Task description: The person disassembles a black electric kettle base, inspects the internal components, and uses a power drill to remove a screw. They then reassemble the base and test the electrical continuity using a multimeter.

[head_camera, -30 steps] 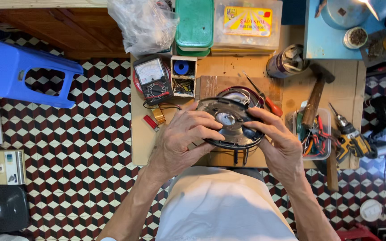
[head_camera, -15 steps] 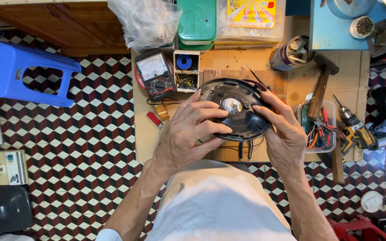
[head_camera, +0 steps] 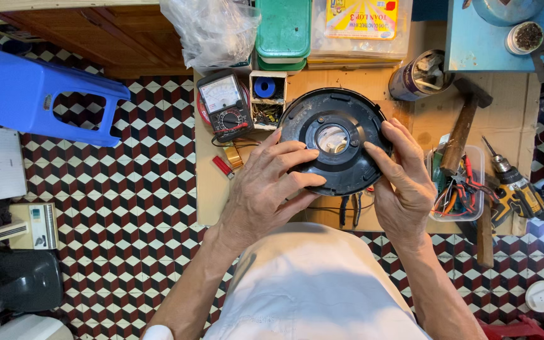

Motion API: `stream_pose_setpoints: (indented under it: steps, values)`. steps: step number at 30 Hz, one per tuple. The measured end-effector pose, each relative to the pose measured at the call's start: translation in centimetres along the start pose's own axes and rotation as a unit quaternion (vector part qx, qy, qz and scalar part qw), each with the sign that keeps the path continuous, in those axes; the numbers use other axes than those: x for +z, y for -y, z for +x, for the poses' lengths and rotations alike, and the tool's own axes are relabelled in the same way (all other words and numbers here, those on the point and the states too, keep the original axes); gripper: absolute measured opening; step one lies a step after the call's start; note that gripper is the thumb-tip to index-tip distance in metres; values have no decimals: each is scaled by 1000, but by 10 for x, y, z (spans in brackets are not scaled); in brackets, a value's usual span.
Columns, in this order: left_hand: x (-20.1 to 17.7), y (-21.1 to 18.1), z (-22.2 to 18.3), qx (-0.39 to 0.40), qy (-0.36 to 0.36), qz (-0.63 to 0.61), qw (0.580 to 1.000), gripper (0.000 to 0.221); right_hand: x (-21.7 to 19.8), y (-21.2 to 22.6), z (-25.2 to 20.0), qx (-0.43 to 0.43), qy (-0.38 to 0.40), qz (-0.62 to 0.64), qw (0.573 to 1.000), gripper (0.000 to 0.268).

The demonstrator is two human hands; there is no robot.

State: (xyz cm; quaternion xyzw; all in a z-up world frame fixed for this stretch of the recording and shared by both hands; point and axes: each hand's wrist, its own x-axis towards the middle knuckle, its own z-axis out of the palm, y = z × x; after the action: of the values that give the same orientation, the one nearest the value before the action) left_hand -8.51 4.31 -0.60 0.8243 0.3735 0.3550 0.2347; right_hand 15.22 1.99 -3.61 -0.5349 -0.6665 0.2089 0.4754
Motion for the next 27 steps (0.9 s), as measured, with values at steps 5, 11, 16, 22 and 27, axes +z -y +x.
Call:
stream_pose_setpoints:
  steps: [5, 11, 16, 22, 27]
  values:
    - [5, -1, 2, -6, -16, -3, 1000, 51, -1, -5, -1, 9, -11, 3, 1000, 51]
    - [8, 0, 4, -21, -59, -36, 997, 62, -3, -7, -1, 45, 0, 18, 999, 46]
    - [7, -2, 2, -28, -64, -19, 997, 56, -2, -8, -4, 90, 29, 33, 995, 39]
    - [7, -8, 0, -1, -50, -13, 999, 50, -1, -11, -10, 49, -8, 16, 999, 35]
    - [13, -9, -2, -9, -55, -19, 998, 47, -2, -10, -11, 46, -33, 9, 998, 36]
